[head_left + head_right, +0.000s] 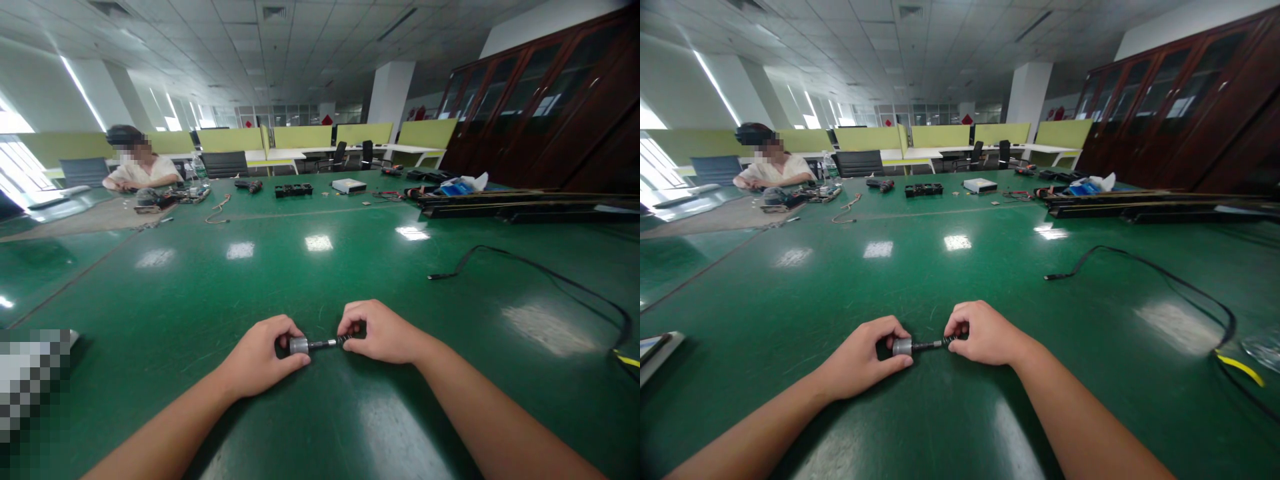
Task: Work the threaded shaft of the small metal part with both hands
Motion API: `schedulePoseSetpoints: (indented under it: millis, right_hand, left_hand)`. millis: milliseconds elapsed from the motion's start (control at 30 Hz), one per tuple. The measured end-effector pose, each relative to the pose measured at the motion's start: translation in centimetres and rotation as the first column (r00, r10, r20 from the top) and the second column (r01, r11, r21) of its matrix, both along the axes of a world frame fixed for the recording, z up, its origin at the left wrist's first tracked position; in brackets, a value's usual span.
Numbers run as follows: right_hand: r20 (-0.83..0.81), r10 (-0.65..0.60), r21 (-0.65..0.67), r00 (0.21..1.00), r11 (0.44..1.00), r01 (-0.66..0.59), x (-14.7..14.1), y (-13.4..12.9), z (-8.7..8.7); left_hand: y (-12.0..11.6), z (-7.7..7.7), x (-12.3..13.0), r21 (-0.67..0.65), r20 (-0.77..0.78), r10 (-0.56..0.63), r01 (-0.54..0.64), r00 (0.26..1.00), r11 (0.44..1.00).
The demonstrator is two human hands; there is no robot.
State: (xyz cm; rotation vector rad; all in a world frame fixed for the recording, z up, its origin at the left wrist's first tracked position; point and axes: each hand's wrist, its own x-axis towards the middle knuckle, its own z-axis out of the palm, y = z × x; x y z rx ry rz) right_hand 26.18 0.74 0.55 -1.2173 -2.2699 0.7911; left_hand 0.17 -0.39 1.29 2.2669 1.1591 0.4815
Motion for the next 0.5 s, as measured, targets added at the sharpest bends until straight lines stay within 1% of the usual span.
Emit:
schedulePoseSetpoints:
  millis: [100,200,233,333,367,500]
  right_hand:
    - [0.01,0.0,0.002,1.0,1.0,0.0,0.0,0.0,0.1]
    - [-0.009,0.004,-0.006,1.0,1.0,-0.004,-0.7,-0.2,-0.1]
    - [-0.028,0.011,-0.013,1.0,1.0,-0.011,-1.1,-0.3,-0.2]
    - [-0.139,-0.019,-0.029,0.99,0.999,0.015,-2.5,-0.7,-0.7]
    - [-0.164,-0.01,-0.045,0.986,0.999,0.002,-3.0,-0.8,-0.8]
    - [-0.217,-0.019,-0.106,0.976,0.994,-0.004,-3.6,-1.0,-1.2]
  left_hand:
    - [0.0,-0.1,0.0,-0.003,0.005,0.006,-0.006,1.0,1.0]
    - [0.0,-0.2,0.0,-0.003,0.006,0.01,-0.01,1.0,1.0]
    - [0.0,-0.2,0.0,-0.001,0.005,0.01,-0.01,1.0,1.0]
    - [0.0,-0.3,0.0,0.007,0.008,0.011,-0.012,1.0,1.0]
    - [0.0,-0.2,0.0,0.009,0.01,0.009,-0.009,1.0,1.0]
    - [0.1,-0.2,0.0,0.011,0.013,0.008,-0.008,1.0,1.0]
